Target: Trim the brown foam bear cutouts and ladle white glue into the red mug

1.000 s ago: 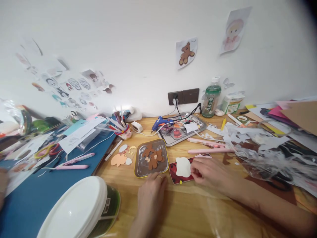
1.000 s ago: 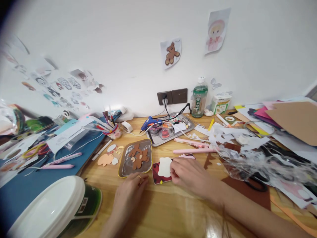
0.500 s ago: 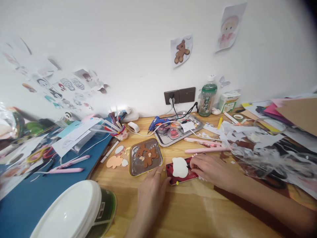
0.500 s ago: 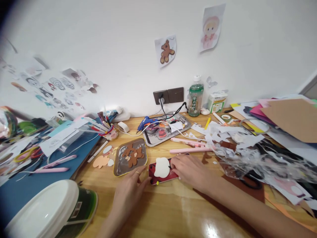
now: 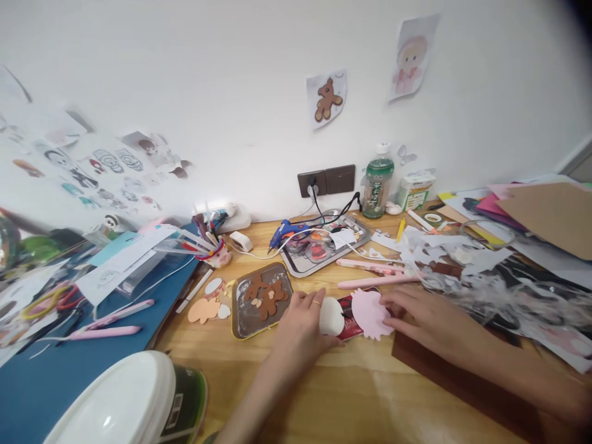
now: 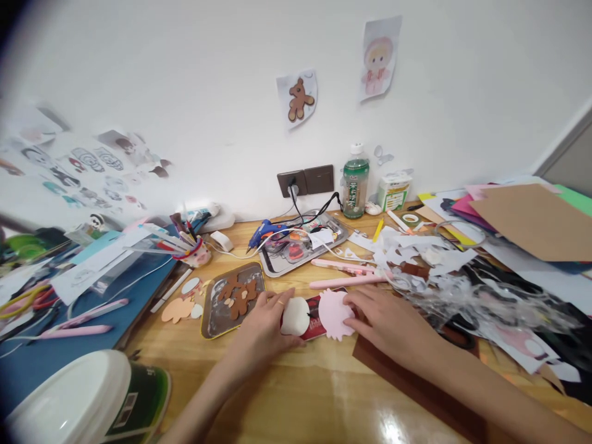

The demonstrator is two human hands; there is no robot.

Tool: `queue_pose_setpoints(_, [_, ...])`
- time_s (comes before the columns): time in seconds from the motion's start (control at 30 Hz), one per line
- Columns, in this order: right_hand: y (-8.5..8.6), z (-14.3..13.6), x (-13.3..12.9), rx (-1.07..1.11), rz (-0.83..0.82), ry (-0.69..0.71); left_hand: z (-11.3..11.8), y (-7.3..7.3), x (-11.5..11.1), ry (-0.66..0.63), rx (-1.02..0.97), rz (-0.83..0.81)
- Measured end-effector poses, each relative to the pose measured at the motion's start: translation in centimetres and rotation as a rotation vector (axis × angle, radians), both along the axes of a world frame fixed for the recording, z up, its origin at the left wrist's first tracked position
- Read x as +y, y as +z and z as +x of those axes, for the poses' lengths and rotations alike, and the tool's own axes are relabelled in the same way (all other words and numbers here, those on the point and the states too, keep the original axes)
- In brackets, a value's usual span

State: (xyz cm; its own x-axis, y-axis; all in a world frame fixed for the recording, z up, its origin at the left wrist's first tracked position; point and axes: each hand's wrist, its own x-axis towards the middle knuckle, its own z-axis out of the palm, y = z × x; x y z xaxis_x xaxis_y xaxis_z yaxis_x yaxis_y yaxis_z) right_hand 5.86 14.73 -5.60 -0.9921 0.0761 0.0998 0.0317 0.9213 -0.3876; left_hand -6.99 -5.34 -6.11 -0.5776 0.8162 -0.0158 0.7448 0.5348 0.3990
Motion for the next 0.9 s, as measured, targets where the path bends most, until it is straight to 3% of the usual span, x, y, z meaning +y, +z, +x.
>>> queue_pose_setpoints(0.17, [-0.5,1.8,0.0,-0.076,-0.013,-0.101,-0.5,0.4,0.0,0.052,-0.016,0.016])
queue_pose_setpoints(0.53, [-1.1,2.0,0.1,-0.051,-0.05,-0.134,-3.1,3.5,-1.3,0.206,-0.072,0.151])
queue_pose_setpoints(0.9, [-1.7,2.4,-1.7,-0.024,-0.097,-0.063,-2.2,2.6,-2.0,0.221,-0.001,0.139])
